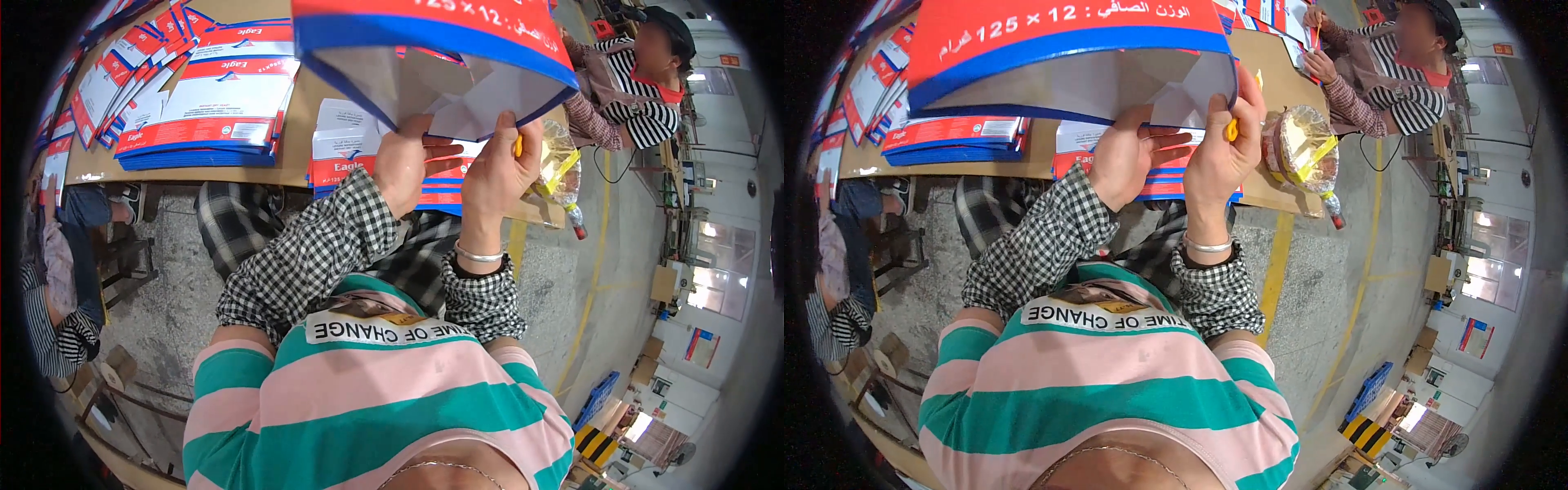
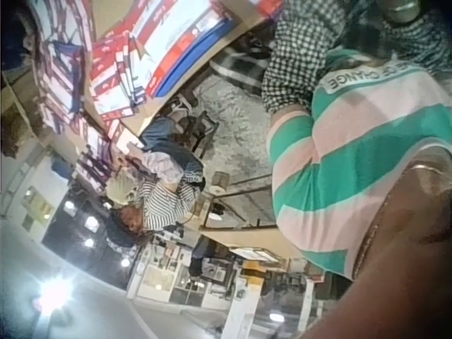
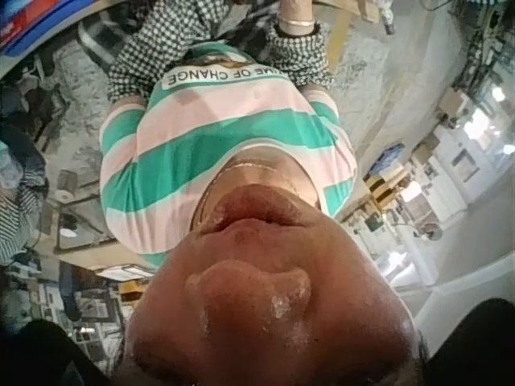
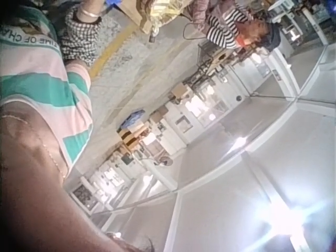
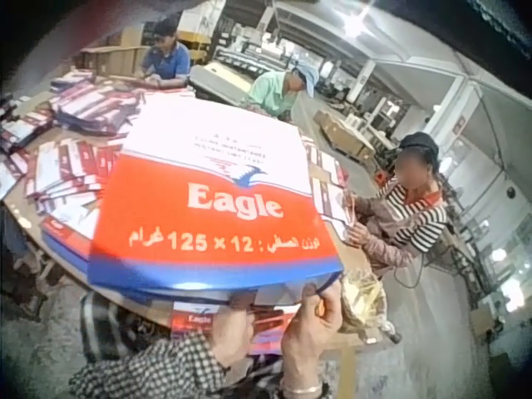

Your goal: The recorder is using a brush to apply glue to cardboard components and assembling them into boxes at a factory work table.

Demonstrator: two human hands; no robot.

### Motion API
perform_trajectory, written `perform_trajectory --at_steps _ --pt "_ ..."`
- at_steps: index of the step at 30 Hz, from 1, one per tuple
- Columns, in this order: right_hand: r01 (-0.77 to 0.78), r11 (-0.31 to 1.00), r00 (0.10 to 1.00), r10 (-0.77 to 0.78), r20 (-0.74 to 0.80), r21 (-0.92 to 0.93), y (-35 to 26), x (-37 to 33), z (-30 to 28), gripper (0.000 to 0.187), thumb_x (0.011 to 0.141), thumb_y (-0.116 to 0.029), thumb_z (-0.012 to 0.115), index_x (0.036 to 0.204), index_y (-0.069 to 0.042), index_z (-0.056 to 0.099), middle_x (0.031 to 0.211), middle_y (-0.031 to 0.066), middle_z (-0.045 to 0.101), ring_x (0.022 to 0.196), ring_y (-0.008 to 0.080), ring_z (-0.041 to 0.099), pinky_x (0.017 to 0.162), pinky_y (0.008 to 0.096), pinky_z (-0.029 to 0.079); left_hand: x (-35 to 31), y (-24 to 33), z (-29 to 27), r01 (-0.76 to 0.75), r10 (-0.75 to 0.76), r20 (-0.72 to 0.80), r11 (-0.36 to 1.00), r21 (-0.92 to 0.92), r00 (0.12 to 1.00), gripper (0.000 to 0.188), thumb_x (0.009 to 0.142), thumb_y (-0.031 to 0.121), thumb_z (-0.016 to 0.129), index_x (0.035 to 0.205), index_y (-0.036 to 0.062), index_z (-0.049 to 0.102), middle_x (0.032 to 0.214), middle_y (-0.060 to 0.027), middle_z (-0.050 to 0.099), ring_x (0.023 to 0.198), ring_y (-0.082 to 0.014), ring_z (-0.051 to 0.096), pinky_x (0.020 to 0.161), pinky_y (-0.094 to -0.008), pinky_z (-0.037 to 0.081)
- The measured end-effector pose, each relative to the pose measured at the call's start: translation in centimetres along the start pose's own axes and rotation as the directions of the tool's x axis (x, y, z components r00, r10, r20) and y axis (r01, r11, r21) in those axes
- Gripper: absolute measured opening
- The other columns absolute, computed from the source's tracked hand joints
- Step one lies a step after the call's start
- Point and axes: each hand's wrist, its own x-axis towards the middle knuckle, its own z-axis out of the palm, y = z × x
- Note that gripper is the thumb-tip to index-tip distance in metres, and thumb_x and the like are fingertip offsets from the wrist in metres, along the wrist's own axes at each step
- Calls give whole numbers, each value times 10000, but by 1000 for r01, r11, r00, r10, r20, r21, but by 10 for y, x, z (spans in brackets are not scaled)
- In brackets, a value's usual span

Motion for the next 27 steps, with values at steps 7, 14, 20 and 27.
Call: perform_trajectory --at_steps 7,14,20,27 --pt "19 999 1000 -20 6 48 -2 0 5 90 875 -82 549 930 -11 556 1256 135 452 1167 217 423 954 334 356 11 3 -4 257 -221 152 920 -297 964 377 851 260 418 1080 -37 461 995 -236 539 908 -332 574 815 -444 492" --pt "-59 997 996 62 -61 54 4 0 7 77 880 -55 529 933 0 542 1129 81 514 1039 147 473 876 277 379 11 3 -5 155 -86 245 948 -279 966 373 898 240 484 1200 27 430 1162 -144 500 1041 -319 515 867 -424 455" --pt "-143 981 983 156 -98 130 3 0 7 92 875 -40 527 956 -4 549 1046 27 533 897 93 478 805 228 384 11 -3 2 127 -112 134 986 -106 985 286 900 192 477 1127 19 483 1080 -96 541 967 -246 540 844 -370 467" --pt "-174 969 982 157 -106 -173 -7 -2 -4 214 852 -27 547 1058 31 552 1177 87 504 1066 146 479 895 257 380 15 5 -4 90 -43 185 962 -259 982 277 897 70 412 1144 -56 431 1074 -146 534 966 -282 553 874 -399 475"
